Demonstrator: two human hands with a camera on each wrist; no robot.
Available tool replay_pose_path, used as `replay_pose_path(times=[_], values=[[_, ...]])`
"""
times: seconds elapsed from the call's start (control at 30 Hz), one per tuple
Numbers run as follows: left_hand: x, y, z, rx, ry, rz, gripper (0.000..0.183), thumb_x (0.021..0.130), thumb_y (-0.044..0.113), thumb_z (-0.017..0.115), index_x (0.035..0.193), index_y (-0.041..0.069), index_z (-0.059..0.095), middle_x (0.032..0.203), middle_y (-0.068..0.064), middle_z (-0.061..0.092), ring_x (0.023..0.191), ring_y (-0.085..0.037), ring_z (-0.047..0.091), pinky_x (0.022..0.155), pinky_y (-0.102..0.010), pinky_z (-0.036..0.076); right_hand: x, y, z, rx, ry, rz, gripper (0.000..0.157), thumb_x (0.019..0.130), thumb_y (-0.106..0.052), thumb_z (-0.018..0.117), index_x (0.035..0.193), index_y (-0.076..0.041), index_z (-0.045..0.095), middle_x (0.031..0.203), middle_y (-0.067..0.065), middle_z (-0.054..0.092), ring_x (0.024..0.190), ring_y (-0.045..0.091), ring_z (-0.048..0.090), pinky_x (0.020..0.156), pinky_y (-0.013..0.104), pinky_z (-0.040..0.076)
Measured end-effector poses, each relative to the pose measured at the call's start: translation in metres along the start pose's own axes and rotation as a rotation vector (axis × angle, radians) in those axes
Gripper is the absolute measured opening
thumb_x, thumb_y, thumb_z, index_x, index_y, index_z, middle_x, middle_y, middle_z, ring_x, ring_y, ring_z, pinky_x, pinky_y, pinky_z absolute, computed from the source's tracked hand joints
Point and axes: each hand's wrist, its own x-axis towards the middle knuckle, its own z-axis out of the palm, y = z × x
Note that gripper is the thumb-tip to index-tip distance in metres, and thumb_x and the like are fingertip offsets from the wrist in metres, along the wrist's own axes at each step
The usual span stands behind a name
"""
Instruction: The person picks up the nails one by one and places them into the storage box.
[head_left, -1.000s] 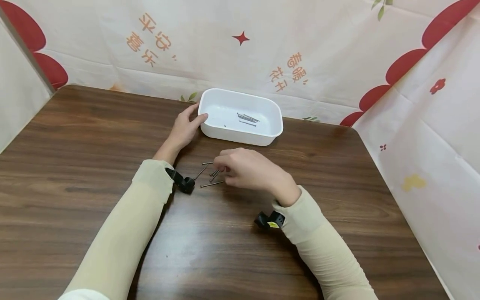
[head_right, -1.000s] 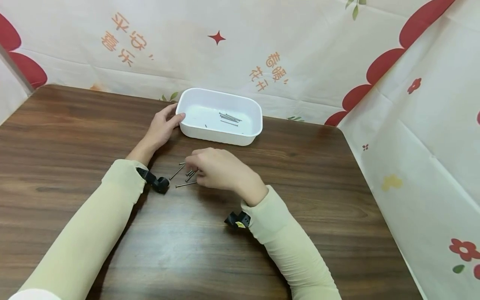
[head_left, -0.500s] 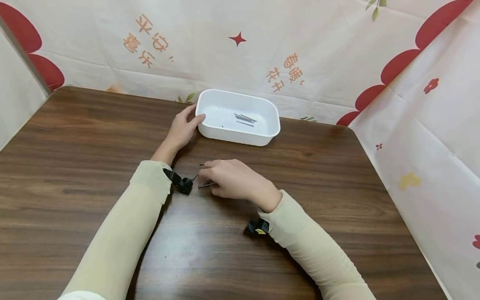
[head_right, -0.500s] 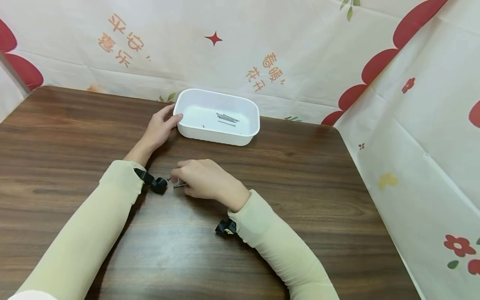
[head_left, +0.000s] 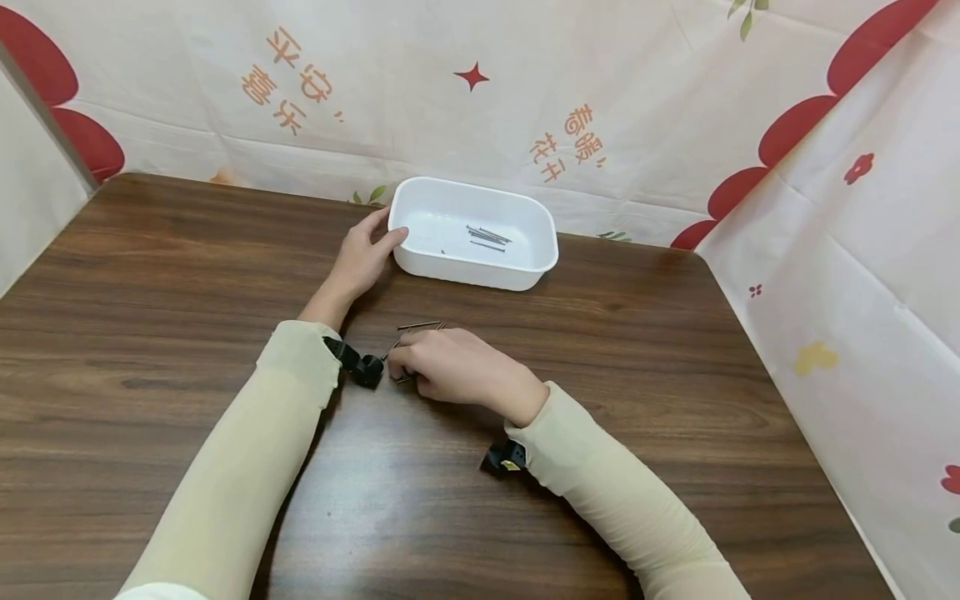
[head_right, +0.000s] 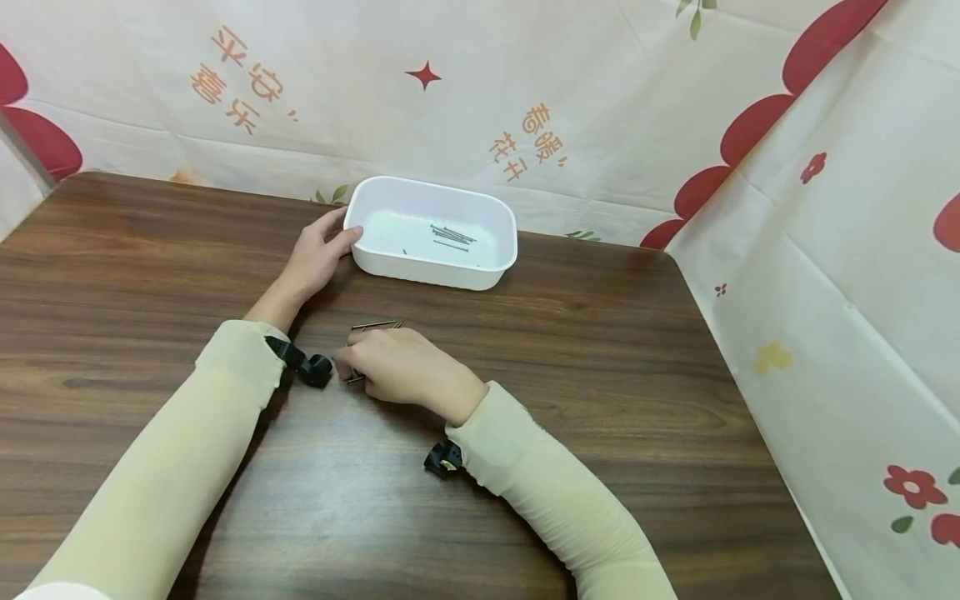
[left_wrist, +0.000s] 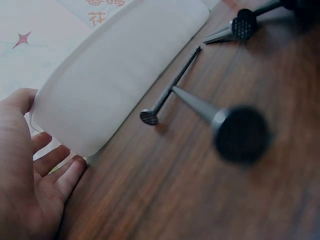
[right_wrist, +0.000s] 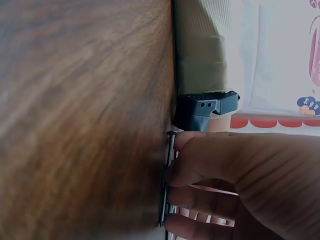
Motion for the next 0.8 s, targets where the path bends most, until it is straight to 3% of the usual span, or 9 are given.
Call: replay_pose_path(times=[0.53,0.8], values=[[-0.0008,-0.0014,-0.0005,0.016,0.005,-0.004,0.067,0.101,0.042,0.055,0.159,0.014,0.035,0.158,-0.013,0.044,0.143,-0.031,0.047,0.116,-0.047,0.042,0.0034,-0.0018,0.0051,-0.019,-0.032,0.079,0.027,0.076,-0.001,0.068,0.089,-0.024,0.063,0.089,-0.009,0.058,0.074,0.007,0.054,0.058,0.025,0.041],[0.0,-0.0006,0.0003,0.016,0.003,-0.01,0.068,0.101,0.043,0.055,0.159,0.015,0.035,0.159,-0.013,0.043,0.143,-0.031,0.047,0.116,-0.046,0.042,0.0013,-0.0006,0.0037,-0.031,0.003,0.046,0.024,0.081,-0.002,0.067,0.092,-0.023,0.066,0.091,-0.009,0.06,0.076,0.007,0.056,0.061,0.024,0.044]])
